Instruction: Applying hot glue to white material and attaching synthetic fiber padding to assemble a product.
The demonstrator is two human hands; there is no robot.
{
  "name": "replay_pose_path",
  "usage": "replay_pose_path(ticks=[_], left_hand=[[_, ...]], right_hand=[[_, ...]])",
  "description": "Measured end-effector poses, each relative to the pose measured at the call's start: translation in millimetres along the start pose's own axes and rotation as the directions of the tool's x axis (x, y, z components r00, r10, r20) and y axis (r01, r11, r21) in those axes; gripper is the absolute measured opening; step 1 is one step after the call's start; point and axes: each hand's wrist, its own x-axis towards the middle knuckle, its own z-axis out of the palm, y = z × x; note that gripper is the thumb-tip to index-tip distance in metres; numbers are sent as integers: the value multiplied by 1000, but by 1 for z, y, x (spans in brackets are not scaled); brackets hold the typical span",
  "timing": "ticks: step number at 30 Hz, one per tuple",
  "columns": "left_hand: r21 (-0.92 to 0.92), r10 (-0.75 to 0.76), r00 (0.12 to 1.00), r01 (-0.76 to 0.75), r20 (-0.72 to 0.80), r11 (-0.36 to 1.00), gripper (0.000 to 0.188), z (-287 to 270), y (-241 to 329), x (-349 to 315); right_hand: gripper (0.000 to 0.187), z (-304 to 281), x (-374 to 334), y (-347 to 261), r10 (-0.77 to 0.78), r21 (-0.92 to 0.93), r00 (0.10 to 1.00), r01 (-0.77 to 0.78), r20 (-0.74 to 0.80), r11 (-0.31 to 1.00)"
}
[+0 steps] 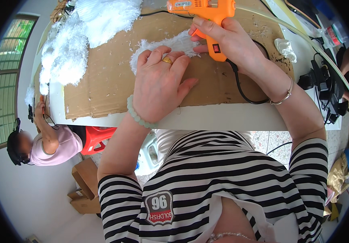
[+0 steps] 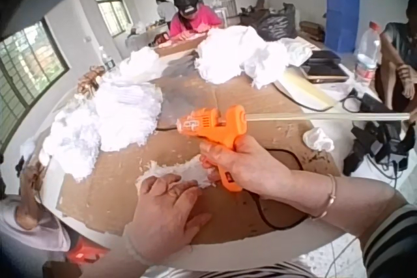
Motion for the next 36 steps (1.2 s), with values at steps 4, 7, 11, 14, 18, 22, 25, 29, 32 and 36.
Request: replay_pose_path(ticks=[4,7,11,14,18,22,25,29,32,36], left_hand=[[-33,-12,1000,11,-14,999,38,1,0,0],[-36,-17,1000,17,-8,999,37,1,0,2],[-35,-16,999,15,-44,999,34,2,2,-2],[-25,-9,999,8,-31,1000,33,3,4,-6],[-11,48,994,-49,-96,999,30,-12,7,-23],[-6,-182,954,186,-236,983,26,-32,-16,-60],[-113,-425,871,410,-247,905,23,-33,-30,-75],[-214,-509,840,471,-189,856,21,-29,-37,-70],[-141,-443,876,422,-193,896,23,-24,-45,-69],[-1,-374,904,382,-207,924,23,-19,-55,-66]], right_hand=[[38,-1,1,3,3,-3,1000,-3,11,1000],[36,-2,2,5,-50,1,999,50,14,999],[34,10,1,1,-66,84,997,64,24,994],[34,8,8,14,-49,75,996,43,68,996],[33,8,7,12,13,126,1000,-15,17,992],[34,7,7,13,-28,60,998,24,54,998],[33,7,3,4,-84,16,992,83,92,996],[28,6,-7,-2,-194,-13,957,202,216,979],[22,6,-10,-3,-258,-117,891,321,373,940],[15,12,-16,-7,-55,-339,894,224,444,914]])
